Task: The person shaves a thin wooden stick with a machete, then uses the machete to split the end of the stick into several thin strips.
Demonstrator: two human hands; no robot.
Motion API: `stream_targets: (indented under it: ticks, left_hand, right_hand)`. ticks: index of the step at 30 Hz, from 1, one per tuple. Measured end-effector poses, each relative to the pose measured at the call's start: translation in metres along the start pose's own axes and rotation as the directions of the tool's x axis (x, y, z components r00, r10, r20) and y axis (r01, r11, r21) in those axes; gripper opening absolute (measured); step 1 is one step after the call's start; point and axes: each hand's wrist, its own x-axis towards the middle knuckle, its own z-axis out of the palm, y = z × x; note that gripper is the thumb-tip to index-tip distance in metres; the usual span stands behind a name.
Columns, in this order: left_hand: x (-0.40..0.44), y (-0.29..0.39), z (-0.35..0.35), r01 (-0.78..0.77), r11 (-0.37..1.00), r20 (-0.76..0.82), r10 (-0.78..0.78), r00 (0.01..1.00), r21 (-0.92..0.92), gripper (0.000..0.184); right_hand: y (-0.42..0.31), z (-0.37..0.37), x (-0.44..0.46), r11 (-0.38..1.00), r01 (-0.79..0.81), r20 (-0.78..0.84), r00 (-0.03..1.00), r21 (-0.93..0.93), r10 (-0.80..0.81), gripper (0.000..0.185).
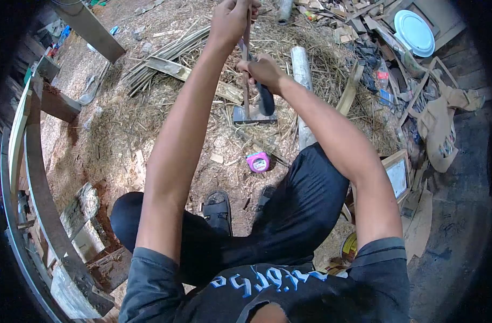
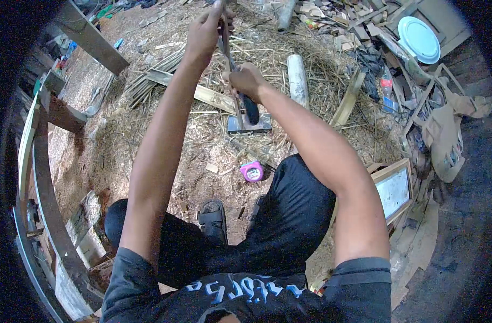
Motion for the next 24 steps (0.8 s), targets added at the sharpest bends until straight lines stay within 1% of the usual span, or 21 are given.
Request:
stream_targets:
  ticks: [1, 2, 3, 4, 6, 7, 8, 9, 10, 11, 12, 13, 14, 15, 16, 17, 19, 20, 21, 22, 24]
  left_hand:
    - [-0.002, 0.003, 0.005, 0.1, 0.975, -0.008, -0.104, 0.995, -0.201, 0.046]
    - [-0.001, 0.005, 0.006, 0.189, 0.899, 0.003, -0.205, 0.979, -0.394, 0.046]
    - [-0.002, -0.008, -0.014, 0.205, 0.858, 0.16, -0.146, 0.976, -0.471, 0.04]
    - [-0.003, -0.012, -0.015, 0.204, 0.856, 0.159, -0.144, 0.977, -0.474, 0.04]
    - [-0.005, -0.019, -0.016, 0.207, 0.718, 0.162, -0.132, 0.978, -0.664, 0.032]
    - [-0.006, -0.013, -0.011, 0.178, 0.751, 0.108, -0.141, 0.984, -0.636, 0.038]
    - [-0.007, -0.011, -0.012, 0.176, 0.75, 0.106, -0.141, 0.984, -0.638, 0.038]
    - [-0.008, -0.013, -0.012, 0.202, 0.759, 0.135, -0.15, 0.979, -0.619, 0.04]
    - [-0.01, -0.015, -0.012, 0.229, 0.767, 0.167, -0.16, 0.973, -0.599, 0.042]
    - [-0.011, -0.018, -0.011, 0.231, 0.767, 0.168, -0.162, 0.972, -0.599, 0.042]
    - [-0.013, -0.021, -0.009, 0.264, 0.778, 0.165, -0.207, 0.964, -0.57, 0.043]
    - [-0.014, -0.022, -0.007, 0.295, 0.789, 0.16, -0.248, 0.955, -0.539, 0.045]
    - [-0.017, -0.02, -0.005, 0.294, 0.791, 0.161, -0.246, 0.956, -0.536, 0.045]
    - [-0.02, -0.015, -0.002, 0.258, 0.82, 0.125, -0.226, 0.966, -0.51, 0.045]
    - [-0.022, -0.014, 0.002, 0.224, 0.847, 0.086, -0.209, 0.974, -0.481, 0.044]
    - [-0.022, -0.014, 0.004, 0.229, 0.85, 0.084, -0.215, 0.973, -0.474, 0.044]
    - [-0.024, -0.015, 0.008, 0.141, 0.878, 0.021, -0.147, 0.989, -0.458, 0.045]
    - [-0.025, -0.016, 0.008, 0.151, 0.878, 0.026, -0.157, 0.987, -0.454, 0.045]
    - [-0.027, -0.015, 0.009, 0.138, 0.871, 0.036, -0.137, 0.99, -0.472, 0.045]
    - [-0.029, -0.013, 0.009, 0.124, 0.861, 0.042, -0.119, 0.992, -0.493, 0.045]
    - [-0.032, 0.002, 0.014, 0.132, 0.869, 0.016, -0.142, 0.99, -0.477, 0.046]
  right_hand:
    - [-0.001, -0.003, -0.001, 0.99, 0.03, -0.03, 0.999, -0.138, -0.034, 0.02]
    - [-0.002, -0.008, -0.002, 0.959, 0.055, -0.053, 0.996, -0.277, -0.072, 0.021]
    - [-0.012, -0.013, -0.02, 0.91, 0.162, -0.065, 0.978, -0.382, -0.201, 0.024]
    - [-0.012, -0.02, -0.024, 0.909, 0.16, -0.066, 0.977, -0.385, -0.2, 0.024]
    - [-0.012, -0.032, -0.027, 0.789, 0.112, -0.196, 0.939, -0.604, -0.283, 0.025]
    - [-0.015, -0.037, -0.036, 0.788, 0.111, -0.197, 0.939, -0.605, -0.283, 0.025]
    - [-0.017, -0.041, -0.048, 0.744, 0.15, -0.187, 0.918, -0.651, -0.349, 0.025]
    - [-0.014, -0.041, -0.059, 0.697, 0.187, -0.173, 0.894, -0.693, -0.412, 0.026]
    - [-0.006, -0.038, -0.066, 0.698, 0.186, -0.173, 0.895, -0.692, -0.41, 0.026]
    - [0.004, -0.033, -0.074, 0.773, 0.128, -0.192, 0.932, -0.622, -0.309, 0.024]
    - [0.016, -0.027, -0.082, 0.835, 0.062, -0.202, 0.958, -0.546, -0.203, 0.023]
    - [0.03, -0.016, -0.089, 0.848, 0.078, -0.199, 0.957, -0.524, -0.212, 0.02]
    - [0.048, -0.004, -0.095, 0.86, 0.097, -0.195, 0.955, -0.5, -0.221, 0.018]
    - [0.072, 0.004, -0.098, 0.88, 0.155, -0.205, 0.941, -0.449, -0.271, 0.015]
    - [0.084, 0.014, -0.101, 0.893, 0.213, -0.214, 0.924, -0.397, -0.316, 0.017]
    - [0.092, 0.022, -0.101, 0.829, 0.318, -0.233, 0.858, -0.46, -0.458, 0.019]
    - [0.087, 0.029, -0.1, 0.828, 0.341, -0.241, 0.845, -0.445, -0.478, 0.018]
    - [0.082, 0.03, -0.102, 0.822, 0.359, -0.257, 0.828, -0.441, -0.499, 0.017]
    - [0.066, 0.028, -0.105, 0.833, 0.282, -0.251, 0.864, -0.476, -0.437, 0.02]
    - [0.054, 0.027, -0.108, 0.837, 0.274, -0.253, 0.868, -0.474, -0.427, 0.02]
    - [0.038, 0.029, -0.107, 0.884, 0.254, -0.228, 0.904, -0.392, -0.361, 0.021]
